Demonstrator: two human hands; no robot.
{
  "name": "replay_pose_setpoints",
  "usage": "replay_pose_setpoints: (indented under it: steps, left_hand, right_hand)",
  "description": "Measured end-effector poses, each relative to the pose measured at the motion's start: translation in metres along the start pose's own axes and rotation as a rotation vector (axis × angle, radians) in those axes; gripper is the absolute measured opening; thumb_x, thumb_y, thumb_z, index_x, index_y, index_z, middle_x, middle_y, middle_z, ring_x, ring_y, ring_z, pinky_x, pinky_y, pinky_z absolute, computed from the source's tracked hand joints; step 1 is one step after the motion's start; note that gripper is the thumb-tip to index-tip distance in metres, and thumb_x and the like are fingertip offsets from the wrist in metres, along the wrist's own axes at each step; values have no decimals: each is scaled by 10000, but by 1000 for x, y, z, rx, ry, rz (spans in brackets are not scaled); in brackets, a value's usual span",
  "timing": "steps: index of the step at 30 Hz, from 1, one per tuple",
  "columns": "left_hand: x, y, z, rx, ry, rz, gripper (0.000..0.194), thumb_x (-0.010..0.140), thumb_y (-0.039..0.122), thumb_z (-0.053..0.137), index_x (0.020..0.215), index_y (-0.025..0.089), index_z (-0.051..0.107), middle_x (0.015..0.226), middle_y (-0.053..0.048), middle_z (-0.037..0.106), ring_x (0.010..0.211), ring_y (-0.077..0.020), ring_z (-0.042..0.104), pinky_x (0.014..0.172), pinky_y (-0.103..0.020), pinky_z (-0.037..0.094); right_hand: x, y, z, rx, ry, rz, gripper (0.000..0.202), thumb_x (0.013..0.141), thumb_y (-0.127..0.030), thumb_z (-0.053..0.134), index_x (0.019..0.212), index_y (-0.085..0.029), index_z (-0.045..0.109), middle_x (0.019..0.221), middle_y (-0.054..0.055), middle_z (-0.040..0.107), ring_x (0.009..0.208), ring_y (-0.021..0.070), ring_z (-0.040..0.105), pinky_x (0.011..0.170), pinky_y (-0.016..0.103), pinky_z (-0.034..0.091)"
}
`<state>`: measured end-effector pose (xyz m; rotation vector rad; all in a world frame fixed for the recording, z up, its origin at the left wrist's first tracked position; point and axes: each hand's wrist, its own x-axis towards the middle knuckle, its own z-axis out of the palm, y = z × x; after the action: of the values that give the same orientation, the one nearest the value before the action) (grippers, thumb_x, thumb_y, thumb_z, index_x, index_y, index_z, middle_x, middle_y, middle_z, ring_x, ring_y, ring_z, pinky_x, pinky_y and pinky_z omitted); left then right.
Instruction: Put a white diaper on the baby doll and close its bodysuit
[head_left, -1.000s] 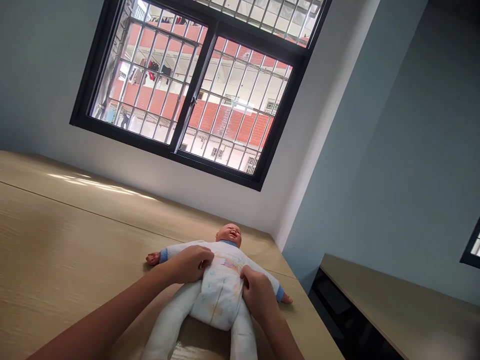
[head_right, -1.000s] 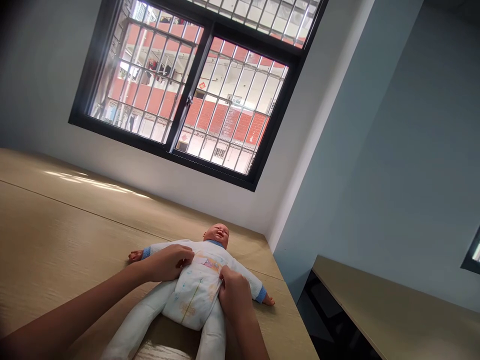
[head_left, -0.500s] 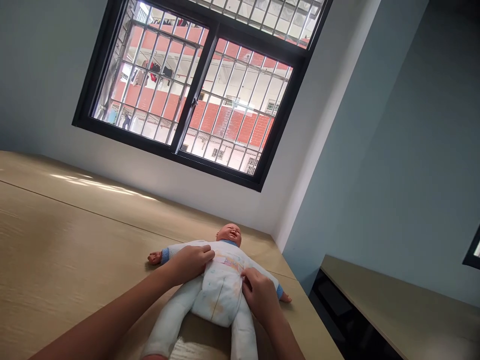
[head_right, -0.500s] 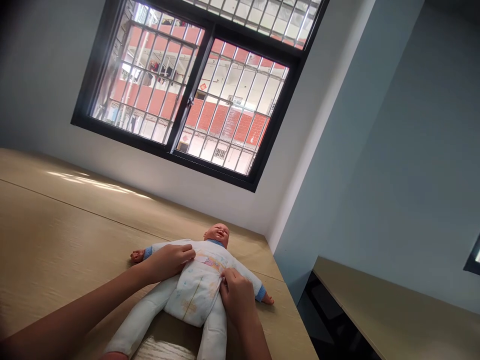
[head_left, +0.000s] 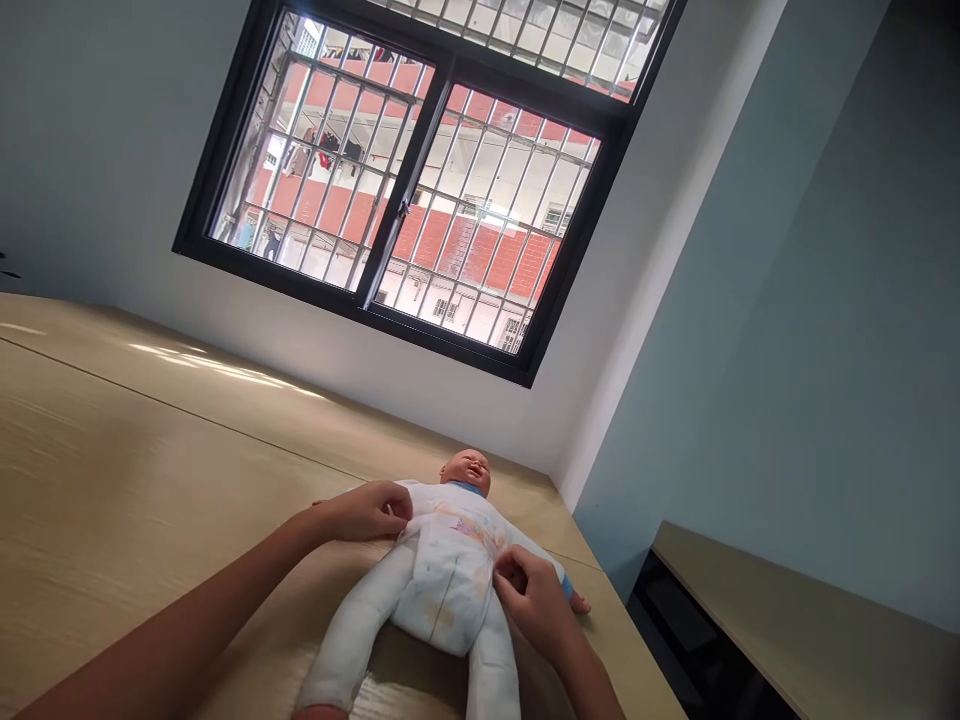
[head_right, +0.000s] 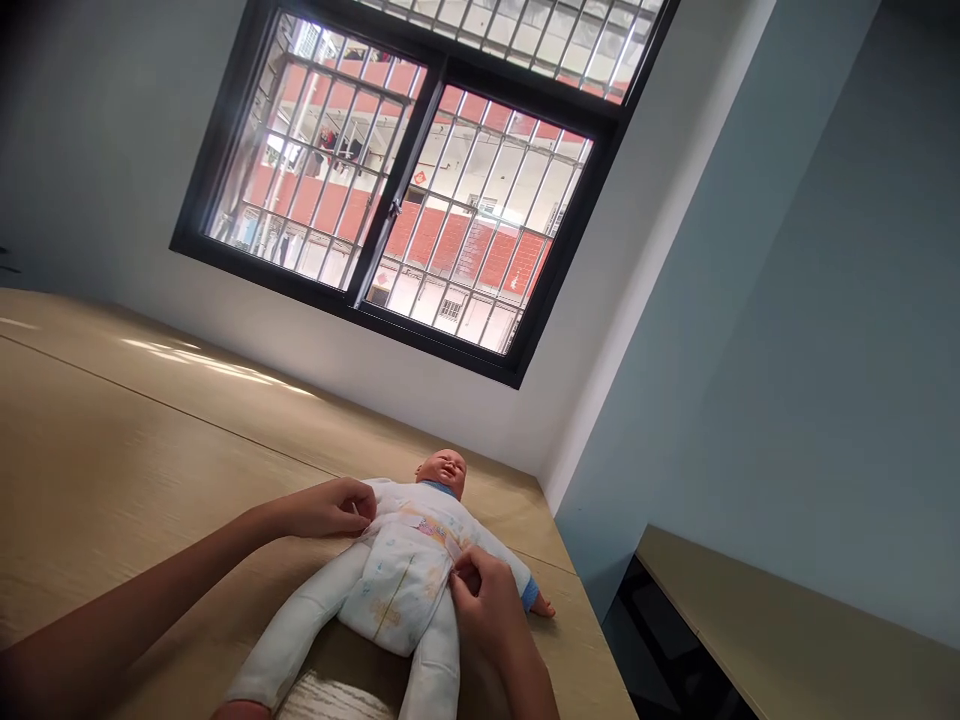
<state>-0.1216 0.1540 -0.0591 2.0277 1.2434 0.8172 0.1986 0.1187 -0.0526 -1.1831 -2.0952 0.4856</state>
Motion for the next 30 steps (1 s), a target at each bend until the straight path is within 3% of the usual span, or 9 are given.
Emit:
replay_pose_setpoints:
  steps: [3, 5, 10, 16, 21, 25, 27, 30]
  left_hand:
    - [1, -7, 4, -103, -64, -71, 362, 650, 466, 703, 850, 175, 627, 780, -16, 662, 703, -187, 610, 590, -258, 447]
    - [2, -7, 11, -56, -39, -63, 371, 637, 486, 721, 807, 178, 600, 746, -6, 642, 674, -177, 586, 576, -256, 426]
    - [-1, 5, 24, 291, 126, 99, 173, 759, 347, 590, 693, 190, 564, 670, 6, 590, 637, -148, 468, 580, -266, 310]
    - [-1, 12, 29, 360, 228, 122, 139, 724, 240, 582, 613, 193, 513, 631, -12, 561, 624, -155, 433, 603, -300, 267]
    - [2, 12, 18, 199, 166, 45, 63, 636, 228, 568, 636, 189, 519, 607, 32, 524, 604, -130, 451, 552, -241, 286]
    - [2, 25, 16, -51, 219, 112, 103, 678, 263, 574, 731, 175, 568, 639, 33, 512, 623, -125, 467, 558, -227, 322]
    - [-1, 36, 22, -110, 197, 163, 164, 725, 330, 608, 755, 173, 569, 657, 32, 513, 631, -122, 459, 570, -229, 338]
    - [-8, 49, 34, -33, 86, 211, 220, 739, 383, 660, 759, 179, 581, 692, 29, 542, 659, -128, 472, 594, -237, 349]
  right_hand:
    - [0, 1, 0, 2, -16, 40, 120, 778, -265, 576, 746, -165, 635, 656, 6, 628, 627, 154, 539, 572, 248, 358]
    - [2, 3, 3, -32, -3, 59, 114, 768, -261, 576, 722, -168, 624, 655, 9, 636, 630, 159, 545, 578, 254, 361]
    - [6, 10, 14, -202, 56, 8, 99, 769, -171, 512, 698, -186, 579, 658, 15, 639, 623, 164, 542, 591, 270, 329]
    - [6, 11, 18, -265, 146, -20, 100, 744, -128, 510, 716, -202, 571, 657, 13, 632, 638, 179, 554, 612, 273, 336]
    - [6, 17, 10, -41, 122, 66, 61, 727, -197, 542, 666, -195, 549, 597, -15, 563, 593, 158, 517, 566, 259, 346]
    - [2, 6, 7, 54, 215, 51, 118, 797, -261, 542, 727, -179, 591, 648, -2, 564, 617, 157, 501, 585, 266, 381]
    - [-1, -6, 9, 90, 216, -13, 143, 828, -286, 557, 794, -171, 635, 763, 30, 614, 682, 167, 534, 606, 265, 406]
    - [-7, -23, 14, 101, 89, -168, 153, 816, -294, 641, 897, -186, 713, 1012, 73, 649, 901, 199, 597, 762, 276, 464]
